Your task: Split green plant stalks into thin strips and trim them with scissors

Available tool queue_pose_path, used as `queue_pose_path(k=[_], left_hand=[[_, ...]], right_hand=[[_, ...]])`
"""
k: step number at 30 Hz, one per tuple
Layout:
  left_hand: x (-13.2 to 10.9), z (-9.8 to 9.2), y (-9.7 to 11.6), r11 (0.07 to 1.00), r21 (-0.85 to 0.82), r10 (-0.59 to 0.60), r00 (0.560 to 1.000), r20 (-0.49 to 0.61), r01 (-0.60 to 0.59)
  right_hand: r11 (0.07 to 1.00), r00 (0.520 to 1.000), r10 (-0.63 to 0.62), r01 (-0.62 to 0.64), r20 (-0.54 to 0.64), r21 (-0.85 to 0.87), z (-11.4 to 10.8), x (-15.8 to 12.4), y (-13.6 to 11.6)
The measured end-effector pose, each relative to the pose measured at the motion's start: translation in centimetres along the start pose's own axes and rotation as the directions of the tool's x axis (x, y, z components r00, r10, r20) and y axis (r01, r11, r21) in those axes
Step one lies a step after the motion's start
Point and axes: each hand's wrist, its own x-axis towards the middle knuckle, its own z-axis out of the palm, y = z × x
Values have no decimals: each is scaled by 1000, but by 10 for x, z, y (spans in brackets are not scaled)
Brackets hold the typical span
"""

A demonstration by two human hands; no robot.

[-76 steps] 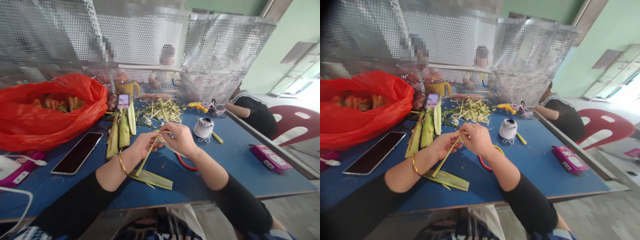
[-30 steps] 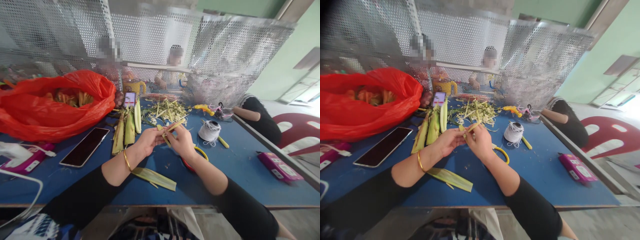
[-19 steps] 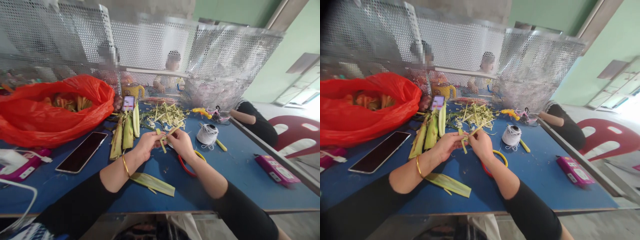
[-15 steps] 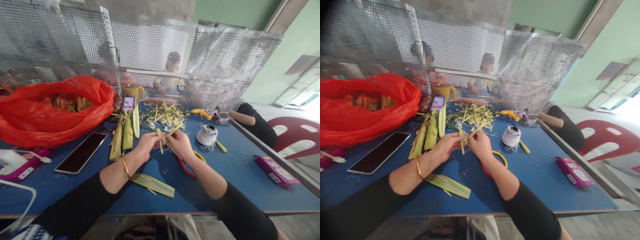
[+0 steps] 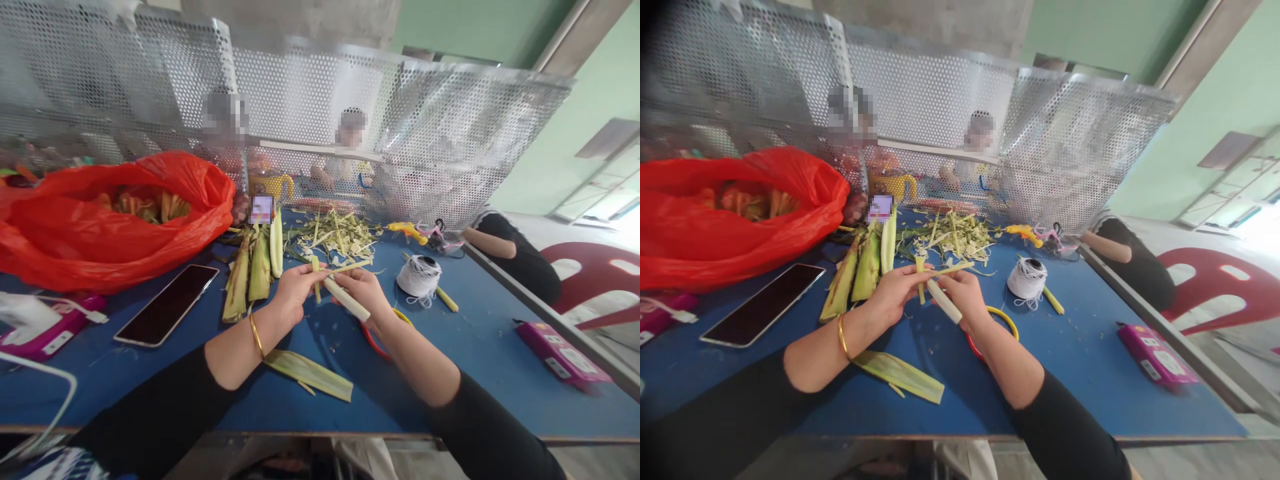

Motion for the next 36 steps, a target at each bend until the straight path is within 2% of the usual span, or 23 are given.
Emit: queue_pose_path(k=[2, 3, 5, 6, 8, 10, 11, 13, 15, 20, 22, 24, 26, 28, 30, 32, 34, 36], left_hand=[[2, -1, 3, 999, -42, 4, 1000, -21, -5], [2, -1, 5, 999, -52, 10, 999, -32, -12], [3, -2, 7, 998, -65, 25, 998, -56, -28], [4, -3, 8, 997, -70, 31, 998, -64, -35], [4, -3, 7, 996, -73, 42, 998, -55, -46], [4, -3, 5, 996, -61, 57, 998, -19, -58], [4, -3, 4, 997, -48, 62, 998, -3, -62], [3, -3, 2, 998, -11, 62, 998, 15, -62], [2, -2, 1, 999, 18, 51, 999, 15, -51], [1, -2, -1, 998, 38, 48, 998, 36, -49], [1, -2, -2, 998, 49, 44, 998, 49, -47], [0, -2, -2, 997, 63, 47, 997, 53, -51], [-1, -2, -1, 995, 81, 59, 996, 65, -64], [-2, -2, 1, 991, 115, 57, 992, 110, -70], [-4, -2, 2, 984, 165, 33, 985, 170, -61], [-6, -3, 3, 975, 215, -3, 975, 220, -46], [-6, -3, 4, 966, 255, -26, 964, 263, -43], [-7, -4, 4, 957, 286, -39, 953, 301, -51]], right_hand=[[995, 999, -19, 23, 42, -96, 1, -2, 2], [985, 995, -66, 78, 79, -157, 1, -2, 4], [910, 956, -241, 283, 170, -303, 0, -4, 8], [827, 914, -342, 403, 217, -392, -1, -5, 9], [582, 809, -495, 580, 317, -571, -4, -6, 11], [348, 734, -557, 631, 389, -693, -7, -8, 10], [276, 712, -574, 633, 405, -723, -8, -10, 9], [221, 689, -597, 634, 411, -741, -9, -11, 7], [269, 701, -609, 622, 370, -736, -8, -12, 5], [573, 812, -569, 505, 129, -646, -5, -8, 6], [615, 819, -559, 516, 132, -597, -6, -7, 7], [549, 767, -607, 594, 207, -588, -8, -7, 7], [398, 674, -671, 678, 308, -618, -11, -9, 5], [287, 610, -699, 717, 373, -636, -13, -10, 2], [301, 600, -716, 727, 357, -617, -16, -8, -2], [417, 649, -706, 704, 283, -575, -19, -3, -5], [564, 752, -619, 627, 226, -538, -22, 3, -6], [669, 845, -490, 522, 214, -530, -24, 9, -8]])
